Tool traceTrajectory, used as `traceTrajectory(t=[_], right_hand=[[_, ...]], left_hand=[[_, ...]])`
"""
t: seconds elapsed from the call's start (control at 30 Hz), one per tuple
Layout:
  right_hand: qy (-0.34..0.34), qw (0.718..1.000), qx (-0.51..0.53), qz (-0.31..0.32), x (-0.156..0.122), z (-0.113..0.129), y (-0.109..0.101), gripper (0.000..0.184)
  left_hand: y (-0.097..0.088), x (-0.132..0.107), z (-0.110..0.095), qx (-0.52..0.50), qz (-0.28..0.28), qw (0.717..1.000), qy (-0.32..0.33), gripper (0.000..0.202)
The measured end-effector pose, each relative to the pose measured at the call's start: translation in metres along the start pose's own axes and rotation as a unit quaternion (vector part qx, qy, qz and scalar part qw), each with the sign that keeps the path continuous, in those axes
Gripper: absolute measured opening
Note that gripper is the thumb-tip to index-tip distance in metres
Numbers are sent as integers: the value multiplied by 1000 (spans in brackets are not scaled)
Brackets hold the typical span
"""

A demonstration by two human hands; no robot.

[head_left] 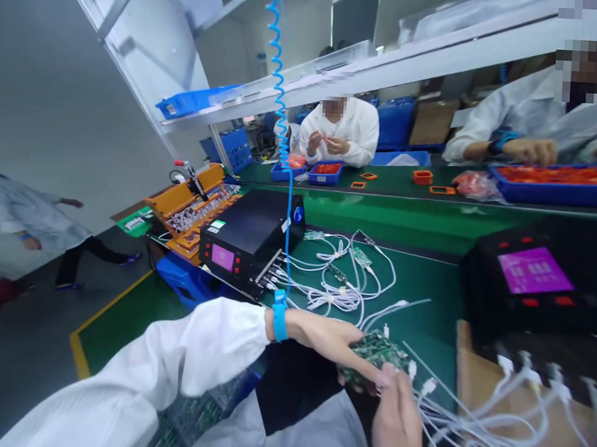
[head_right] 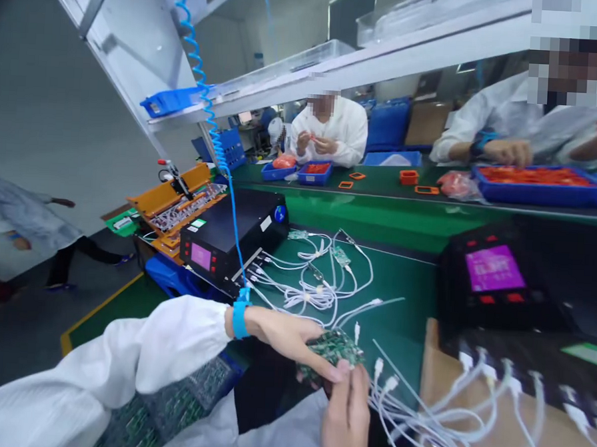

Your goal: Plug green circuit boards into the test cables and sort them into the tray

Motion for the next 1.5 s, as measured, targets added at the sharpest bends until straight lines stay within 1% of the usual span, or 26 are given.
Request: traceTrajectory(t=[0.03, 0.07, 0.1, 0.17, 0.23, 0.3, 0.37, 0.43, 0.47, 0.5, 0.57, 0.63, 0.7, 0.8, 0.9, 0.97, 1.07, 1.17, 1.23, 1.33, 1.43, 1.5], right_hand=[[25, 999, 26, 24, -1, 4, -1, 47], [42, 997, 51, 35, -3, 10, -2, 46], [48, 996, 73, 32, -3, 16, -3, 47], [38, 994, 103, 7, 0, 28, -6, 55], [28, 993, 114, -6, 4, 35, -9, 67], [25, 994, 101, 16, 9, 41, -9, 75], [19, 996, 68, 61, 12, 46, -9, 72], [8, 995, 32, 97, 14, 50, -8, 63], [0, 994, 16, 105, 15, 51, -9, 59], [-6, 995, 1, 104, 15, 52, -9, 56], [-9, 996, -10, 86, 16, 51, -10, 52], [-4, 998, 24, 64, 16, 48, -7, 49], [5, 995, 88, 46, 17, 43, 0, 47], [8, 989, 149, 3, 18, 37, 9, 48], [-1, 987, 156, -39, 19, 37, 15, 53], [2, 986, 157, -63, 20, 38, 18, 57], [10, 982, 168, -89, 24, 37, 22, 63], [4, 978, 178, -106, 30, 36, 25, 65], [6, 975, 192, -115, 35, 35, 27, 65], [13, 971, 213, -111, 46, 38, 30, 70], [-6, 980, 174, -96, 60, 49, 31, 70], [-21, 988, 126, -81, 71, 55, 29, 68]], left_hand=[[-3, -3, -4, 3, 21, 1000, -6, 51], [-6, -6, -9, 8, 42, 999, -8, 49], [-11, -8, -15, 20, 47, 999, -5, 47], [-24, -11, -27, 64, 36, 997, 0, 42], [-33, -11, -34, 140, 67, 988, -19, 37], [-39, -9, -40, 192, 90, 977, -25, 34], [-42, -6, -44, 216, 102, 970, -30, 39], [-42, -1, -48, 240, 111, 964, -35, 44], [-43, 1, -49, 259, 114, 958, -40, 45], [-44, 3, -51, 282, 115, 951, -49, 46], [-49, 6, -52, 344, 98, 931, -78, 52], [-58, 9, -54, 409, 69, 905, -96, 60], [-64, 12, -58, 451, 46, 888, -74, 62], [-69, 12, -62, 460, 38, 887, -10, 56], [-75, 9, -62, 443, 24, 895, 32, 57], [-79, 7, -60, 412, 11, 909, 57, 59], [-86, 5, -57, 364, 6, 927, 93, 52], [-91, 5, -55, 356, 8, 926, 123, 45], [-98, 7, -58, 374, -11, 918, 130, 48], [-113, 13, -68, 411, -32, 904, 109, 56], [-126, 22, -81, 425, 1, 900, 100, 51], [-134, 30, -84, 418, 36, 904, 85, 47]])
Point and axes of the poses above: each hand's wrist, its own x-axis towards the middle knuckle, its own y-axis out of the palm, z = x × y, the point moved 6 cm from there along x, towards the middle knuckle, and after that the axes turned 2 degrees about z, right-handed, at the moved point
